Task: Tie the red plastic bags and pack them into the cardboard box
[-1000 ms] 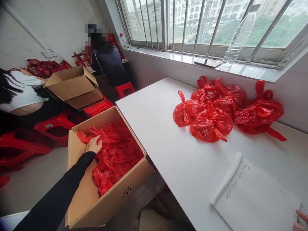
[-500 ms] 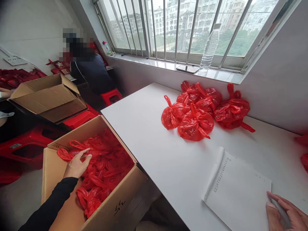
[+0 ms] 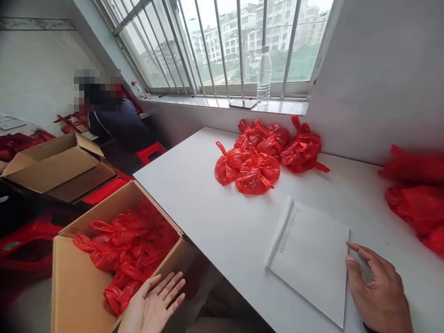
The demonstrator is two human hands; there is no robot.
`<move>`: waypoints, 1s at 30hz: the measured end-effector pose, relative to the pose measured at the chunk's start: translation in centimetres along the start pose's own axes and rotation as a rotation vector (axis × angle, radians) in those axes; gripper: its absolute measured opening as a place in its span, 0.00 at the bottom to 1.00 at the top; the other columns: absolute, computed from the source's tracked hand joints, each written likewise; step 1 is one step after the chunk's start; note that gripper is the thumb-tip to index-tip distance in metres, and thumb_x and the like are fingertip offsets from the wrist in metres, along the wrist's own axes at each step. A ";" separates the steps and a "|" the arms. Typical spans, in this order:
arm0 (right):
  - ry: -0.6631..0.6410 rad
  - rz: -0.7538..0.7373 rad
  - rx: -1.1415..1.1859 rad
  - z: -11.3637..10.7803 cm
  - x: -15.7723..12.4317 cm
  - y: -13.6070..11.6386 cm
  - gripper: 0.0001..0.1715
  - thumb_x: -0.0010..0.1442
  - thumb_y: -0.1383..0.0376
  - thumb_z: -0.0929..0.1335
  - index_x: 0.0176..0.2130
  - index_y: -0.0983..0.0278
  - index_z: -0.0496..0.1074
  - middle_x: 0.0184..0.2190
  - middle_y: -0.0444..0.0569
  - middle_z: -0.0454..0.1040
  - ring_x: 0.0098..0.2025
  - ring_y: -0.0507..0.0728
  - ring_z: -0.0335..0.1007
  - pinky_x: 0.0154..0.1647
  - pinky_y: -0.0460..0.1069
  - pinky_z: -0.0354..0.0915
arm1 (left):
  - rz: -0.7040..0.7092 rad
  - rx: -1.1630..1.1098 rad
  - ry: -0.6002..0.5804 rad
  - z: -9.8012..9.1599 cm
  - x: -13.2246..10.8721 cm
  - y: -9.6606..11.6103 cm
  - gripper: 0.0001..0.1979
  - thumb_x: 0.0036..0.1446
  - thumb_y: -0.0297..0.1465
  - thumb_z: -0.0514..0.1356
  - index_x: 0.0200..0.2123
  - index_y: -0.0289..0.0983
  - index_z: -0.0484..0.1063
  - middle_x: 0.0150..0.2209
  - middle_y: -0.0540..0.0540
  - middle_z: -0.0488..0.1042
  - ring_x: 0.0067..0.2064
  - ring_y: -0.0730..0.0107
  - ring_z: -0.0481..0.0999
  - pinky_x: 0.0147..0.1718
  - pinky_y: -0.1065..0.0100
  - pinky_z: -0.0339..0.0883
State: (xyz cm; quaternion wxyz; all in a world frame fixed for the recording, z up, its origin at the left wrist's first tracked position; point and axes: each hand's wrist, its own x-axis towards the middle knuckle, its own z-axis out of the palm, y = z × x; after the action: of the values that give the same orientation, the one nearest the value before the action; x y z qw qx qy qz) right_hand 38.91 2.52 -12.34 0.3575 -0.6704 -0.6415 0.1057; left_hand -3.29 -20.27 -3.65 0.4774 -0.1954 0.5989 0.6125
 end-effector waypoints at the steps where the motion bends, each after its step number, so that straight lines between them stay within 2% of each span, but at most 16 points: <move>1: 0.007 0.023 0.039 -0.3 0.0 -1.1 0.25 0.57 0.49 0.63 0.48 0.54 0.76 0.49 0.56 0.77 0.56 0.70 0.69 0.60 0.65 0.62 | -0.033 0.041 -0.050 0.9 0.0 0.3 0.19 0.59 0.30 0.56 0.53 0.33 0.67 0.49 0.35 0.77 0.40 0.60 0.81 0.37 0.57 0.76; 3: 0.005 0.061 0.135 -0.6 0.2 -2.8 0.25 0.59 0.50 0.63 0.49 0.59 0.75 0.49 0.56 0.75 0.54 0.68 0.70 0.61 0.65 0.61 | 0.023 0.246 -0.203 3.7 -0.5 0.8 0.22 0.55 0.33 0.60 0.53 0.32 0.68 0.44 0.34 0.79 0.36 0.57 0.80 0.32 0.57 0.74; 5: 0.030 0.068 0.214 -0.5 0.5 -3.6 0.24 0.61 0.51 0.63 0.49 0.61 0.74 0.49 0.55 0.74 0.53 0.66 0.70 0.61 0.65 0.60 | 0.241 0.496 -0.353 7.5 -1.2 0.8 0.23 0.52 0.39 0.63 0.49 0.32 0.70 0.37 0.37 0.79 0.32 0.59 0.78 0.30 0.59 0.73; 7: 0.055 0.059 0.276 -0.4 0.9 -4.0 0.22 0.62 0.53 0.63 0.48 0.61 0.74 0.49 0.55 0.74 0.53 0.65 0.69 0.62 0.65 0.59 | 0.499 0.664 -0.448 12.0 -1.7 0.5 0.22 0.52 0.43 0.63 0.47 0.36 0.71 0.35 0.42 0.78 0.33 0.61 0.76 0.32 0.61 0.72; 11: 0.088 0.047 0.324 -0.3 1.4 -4.5 0.19 0.65 0.56 0.62 0.48 0.61 0.74 0.48 0.54 0.75 0.54 0.64 0.68 0.61 0.63 0.61 | 0.788 0.876 -0.601 21.3 -1.1 -1.7 0.18 0.55 0.43 0.61 0.45 0.39 0.73 0.39 0.44 0.77 0.40 0.60 0.75 0.39 0.61 0.70; 13: 0.106 0.050 0.336 -0.3 1.7 -4.8 0.17 0.67 0.57 0.61 0.48 0.61 0.74 0.48 0.54 0.75 0.54 0.63 0.69 0.60 0.62 0.62 | 0.916 0.993 -0.672 25.1 -0.3 -3.5 0.17 0.55 0.41 0.60 0.45 0.40 0.74 0.43 0.42 0.77 0.43 0.58 0.75 0.42 0.58 0.69; 15: 0.123 0.052 0.342 -0.3 2.0 -5.2 0.16 0.67 0.59 0.61 0.47 0.61 0.74 0.48 0.53 0.75 0.54 0.62 0.69 0.60 0.61 0.64 | 1.038 1.086 -0.729 28.1 0.6 -5.3 0.16 0.55 0.38 0.59 0.46 0.40 0.74 0.47 0.41 0.76 0.46 0.55 0.74 0.45 0.54 0.68; 18: 0.142 0.055 0.343 -0.2 2.6 -5.6 0.14 0.67 0.63 0.61 0.46 0.59 0.74 0.47 0.51 0.76 0.53 0.61 0.70 0.58 0.59 0.66 | 1.205 1.197 -0.800 31.5 1.5 -7.2 0.14 0.54 0.32 0.60 0.45 0.39 0.76 0.44 0.42 0.75 0.48 0.54 0.72 0.50 0.49 0.65; 21: 0.158 0.060 0.348 -0.2 3.1 -6.0 0.14 0.65 0.67 0.61 0.44 0.59 0.75 0.45 0.50 0.76 0.51 0.60 0.71 0.57 0.58 0.67 | 1.381 1.231 -0.776 34.8 1.4 -8.2 0.13 0.57 0.29 0.61 0.46 0.37 0.76 0.47 0.42 0.73 0.54 0.52 0.68 0.57 0.43 0.58; 23: 0.172 0.066 0.358 -0.1 3.4 -6.2 0.13 0.64 0.68 0.62 0.43 0.59 0.75 0.44 0.50 0.76 0.50 0.60 0.72 0.55 0.58 0.67 | 1.466 1.234 -0.794 37.3 0.6 -9.3 0.12 0.60 0.30 0.61 0.47 0.37 0.74 0.49 0.42 0.72 0.56 0.53 0.67 0.57 0.43 0.59; 25: 0.190 0.077 0.376 0.0 3.6 -6.4 0.14 0.64 0.70 0.62 0.42 0.58 0.74 0.43 0.49 0.76 0.48 0.60 0.73 0.52 0.57 0.69 | 1.505 1.261 -0.899 40.0 -0.5 -11.1 0.10 0.62 0.31 0.61 0.47 0.36 0.74 0.48 0.43 0.73 0.53 0.57 0.71 0.55 0.48 0.64; 28: 0.218 0.091 0.411 0.1 3.9 -6.4 0.15 0.64 0.72 0.60 0.43 0.58 0.72 0.42 0.48 0.77 0.45 0.58 0.75 0.46 0.54 0.72 | 1.522 1.305 -1.053 44.3 -2.6 -15.1 0.13 0.63 0.33 0.61 0.50 0.36 0.72 0.49 0.43 0.74 0.52 0.59 0.74 0.52 0.51 0.69; 30: 0.235 0.093 0.424 0.3 4.1 -6.3 0.15 0.64 0.72 0.59 0.43 0.58 0.71 0.41 0.48 0.77 0.44 0.57 0.75 0.45 0.53 0.73 | 1.517 1.323 -1.090 47.1 -4.0 -18.0 0.18 0.64 0.34 0.61 0.55 0.37 0.69 0.54 0.41 0.72 0.54 0.57 0.73 0.53 0.49 0.69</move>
State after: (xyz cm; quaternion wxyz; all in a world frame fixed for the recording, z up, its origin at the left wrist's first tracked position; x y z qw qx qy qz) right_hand 34.45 5.93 -7.38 0.5570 -0.6169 -0.5275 0.1757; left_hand 28.97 18.59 -0.55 0.1901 0.7975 0.4809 0.3109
